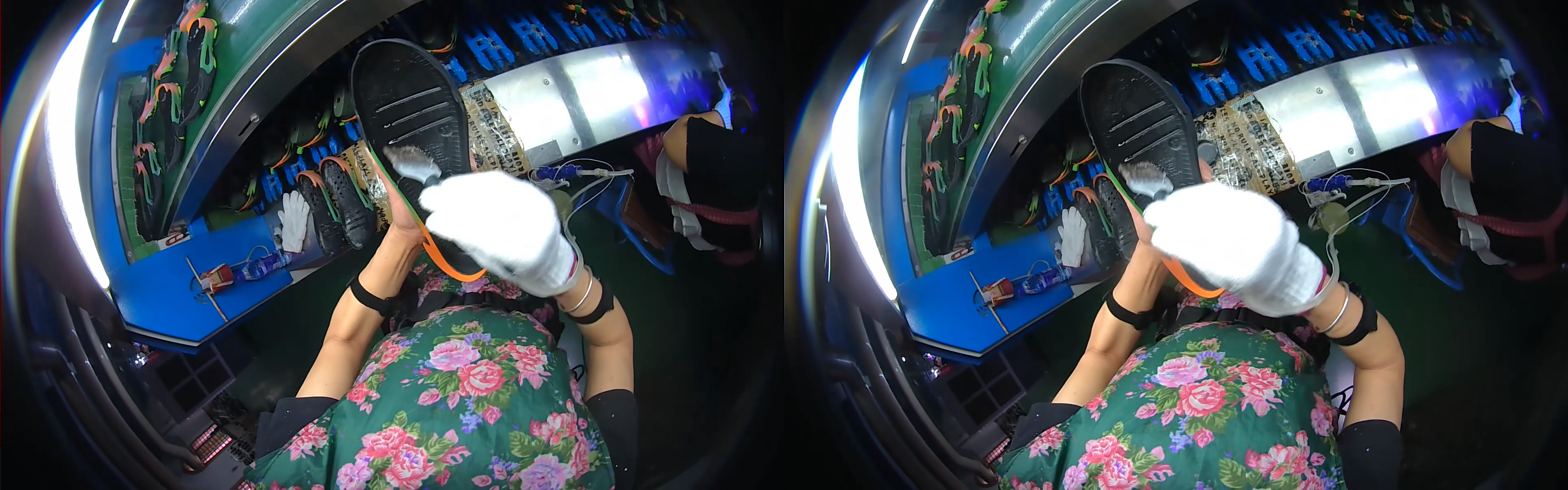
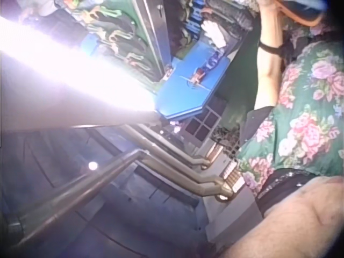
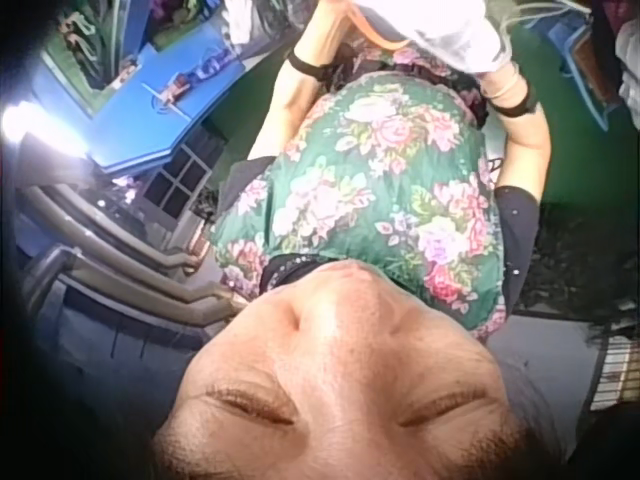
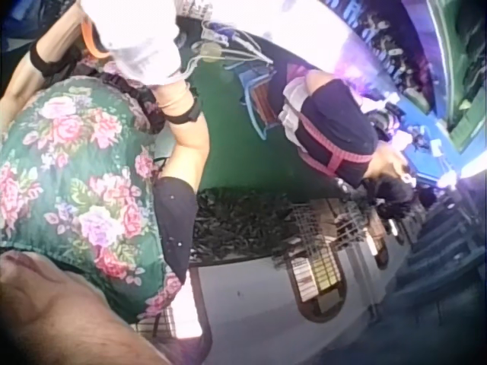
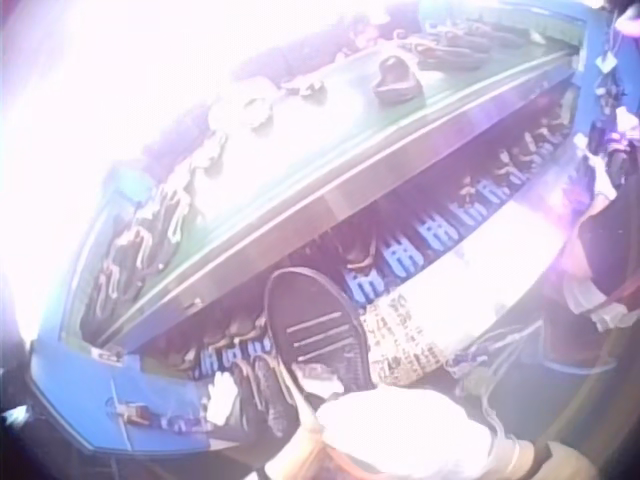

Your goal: Apply white adhesive or primer to the bottom of shoe soles using a brush.

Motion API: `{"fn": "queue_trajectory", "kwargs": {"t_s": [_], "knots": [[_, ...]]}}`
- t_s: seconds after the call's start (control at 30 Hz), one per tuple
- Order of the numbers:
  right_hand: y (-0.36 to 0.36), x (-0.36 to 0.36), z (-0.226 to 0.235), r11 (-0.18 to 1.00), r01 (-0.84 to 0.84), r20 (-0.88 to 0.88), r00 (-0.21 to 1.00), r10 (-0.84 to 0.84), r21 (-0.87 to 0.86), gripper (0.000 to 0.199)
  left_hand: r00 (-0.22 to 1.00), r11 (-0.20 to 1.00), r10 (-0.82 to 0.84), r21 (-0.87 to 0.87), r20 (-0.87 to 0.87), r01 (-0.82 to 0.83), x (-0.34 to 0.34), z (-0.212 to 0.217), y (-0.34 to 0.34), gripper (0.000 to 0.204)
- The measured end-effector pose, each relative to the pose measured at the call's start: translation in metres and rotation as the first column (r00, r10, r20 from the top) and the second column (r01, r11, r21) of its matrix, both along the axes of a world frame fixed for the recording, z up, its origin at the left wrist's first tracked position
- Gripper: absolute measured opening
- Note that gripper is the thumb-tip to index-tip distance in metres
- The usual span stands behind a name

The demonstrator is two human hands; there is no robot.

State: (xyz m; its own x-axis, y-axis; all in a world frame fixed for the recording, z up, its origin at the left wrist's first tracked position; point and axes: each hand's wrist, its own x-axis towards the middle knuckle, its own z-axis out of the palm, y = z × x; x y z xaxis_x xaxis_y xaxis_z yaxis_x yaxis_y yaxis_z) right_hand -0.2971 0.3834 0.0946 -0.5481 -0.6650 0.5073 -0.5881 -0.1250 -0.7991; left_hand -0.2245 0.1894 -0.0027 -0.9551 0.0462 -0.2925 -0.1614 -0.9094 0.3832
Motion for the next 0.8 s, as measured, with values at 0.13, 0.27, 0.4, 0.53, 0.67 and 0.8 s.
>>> {"fn": "queue_trajectory", "kwargs": {"t_s": [0.13,0.27,0.4,0.53,0.67,0.8], "knots": [[0.002,0.002,0.005,0.996,-0.060,-0.008,0.998,0.059,-0.066,0.029,0.956,0.990,-0.140,-0.019,-0.258,0.140,-0.012,-0.004,-0.012,0.116],[0.010,-0.006,0.000,0.999,-0.016,0.007,1.000,0.017,-0.042,0.032,0.998,0.995,0.069,-0.078,0.009,-0.068,-0.016,0.043,0.008,0.109],[0.007,0.006,0.000,0.998,-0.058,-0.153,0.987,0.053,-0.028,0.036,0.977,0.982,-0.095,-0.177,-0.189,0.061,-0.022,0.039,-0.003,0.111],[0.012,-0.007,0.002,0.993,0.019,0.073,0.997,-0.010,-0.116,0.030,0.989,0.979,-0.087,-0.192,-0.120,0.063,-0.028,0.043,-0.010,0.110],[0.008,0.009,0.003,0.997,0.000,-0.115,0.993,-0.009,-0.076,0.035,0.970,0.983,-0.143,-0.141,-0.198,0.117,-0.036,0.043,-0.015,0.109],[0.014,0.003,0.005,0.987,-0.005,0.278,0.959,0.050,-0.159,0.026,0.974,0.989,-0.056,-0.144,-0.220,0.025,-0.038,0.047,-0.008,0.110]]}}
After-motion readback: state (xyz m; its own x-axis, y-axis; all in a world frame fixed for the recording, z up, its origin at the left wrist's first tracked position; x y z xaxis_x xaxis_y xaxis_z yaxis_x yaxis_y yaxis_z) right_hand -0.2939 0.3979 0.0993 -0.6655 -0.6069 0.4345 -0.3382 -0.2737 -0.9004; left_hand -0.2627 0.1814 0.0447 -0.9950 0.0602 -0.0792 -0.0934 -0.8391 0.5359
